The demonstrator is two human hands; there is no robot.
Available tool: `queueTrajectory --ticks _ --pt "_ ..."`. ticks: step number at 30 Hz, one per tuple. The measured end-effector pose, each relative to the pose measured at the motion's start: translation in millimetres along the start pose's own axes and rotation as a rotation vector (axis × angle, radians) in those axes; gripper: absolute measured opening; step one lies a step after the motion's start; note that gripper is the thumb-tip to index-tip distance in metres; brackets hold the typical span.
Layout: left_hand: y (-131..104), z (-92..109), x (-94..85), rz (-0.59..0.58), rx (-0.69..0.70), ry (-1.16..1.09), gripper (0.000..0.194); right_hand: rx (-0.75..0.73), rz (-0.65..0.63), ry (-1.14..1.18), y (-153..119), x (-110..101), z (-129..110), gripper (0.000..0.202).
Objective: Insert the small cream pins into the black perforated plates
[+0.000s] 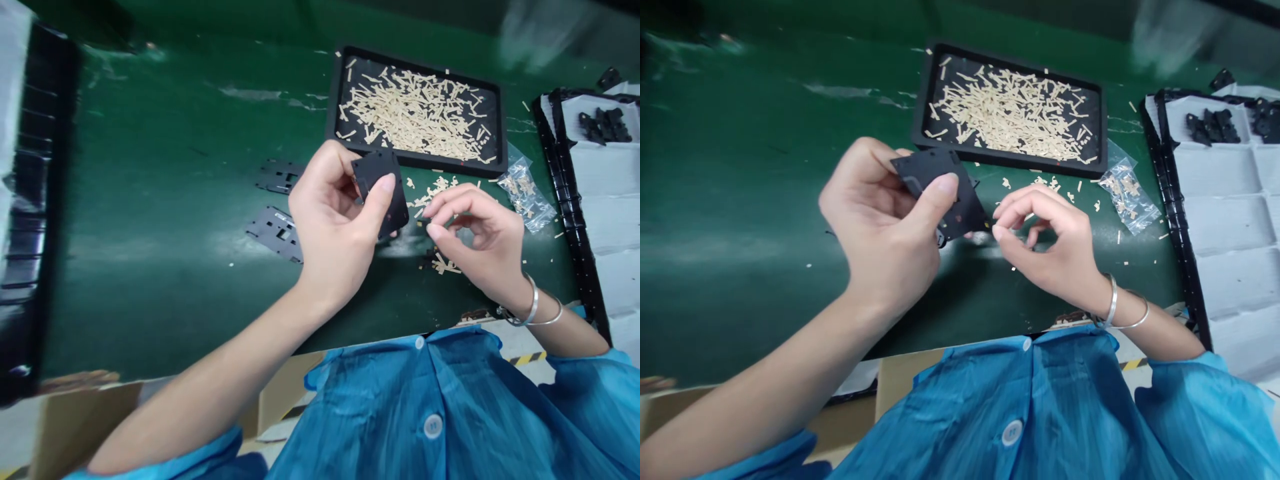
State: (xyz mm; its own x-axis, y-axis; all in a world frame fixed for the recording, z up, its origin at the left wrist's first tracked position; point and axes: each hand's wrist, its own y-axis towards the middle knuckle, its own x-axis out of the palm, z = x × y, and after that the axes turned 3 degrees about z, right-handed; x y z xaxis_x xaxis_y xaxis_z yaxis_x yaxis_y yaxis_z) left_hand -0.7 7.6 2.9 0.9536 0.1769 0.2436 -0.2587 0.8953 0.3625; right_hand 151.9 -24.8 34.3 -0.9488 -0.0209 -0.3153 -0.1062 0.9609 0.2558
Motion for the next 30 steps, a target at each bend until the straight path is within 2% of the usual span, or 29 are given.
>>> queueTrajectory --ticks 3,7,12,30 --pt "3 -8 -1.6 -0.049 -0.071 -0.140 0.036 0.110 0.002 0.056 2 0 1 0.011" --pt "0 -2 2.0 -0.013 -0.185 -0.206 0.037 0.204 0.013 0.081 3 3 4 0.009" --pt "-4 8 5.1 0.008 -0.164 -0.174 0.035 0.192 0.022 0.071 2 5 2 0.010" --pt "-3 5 3.4 -0.044 -0.165 -0.190 0.031 0.142 -0.032 0.057 2 4 0 0.012"
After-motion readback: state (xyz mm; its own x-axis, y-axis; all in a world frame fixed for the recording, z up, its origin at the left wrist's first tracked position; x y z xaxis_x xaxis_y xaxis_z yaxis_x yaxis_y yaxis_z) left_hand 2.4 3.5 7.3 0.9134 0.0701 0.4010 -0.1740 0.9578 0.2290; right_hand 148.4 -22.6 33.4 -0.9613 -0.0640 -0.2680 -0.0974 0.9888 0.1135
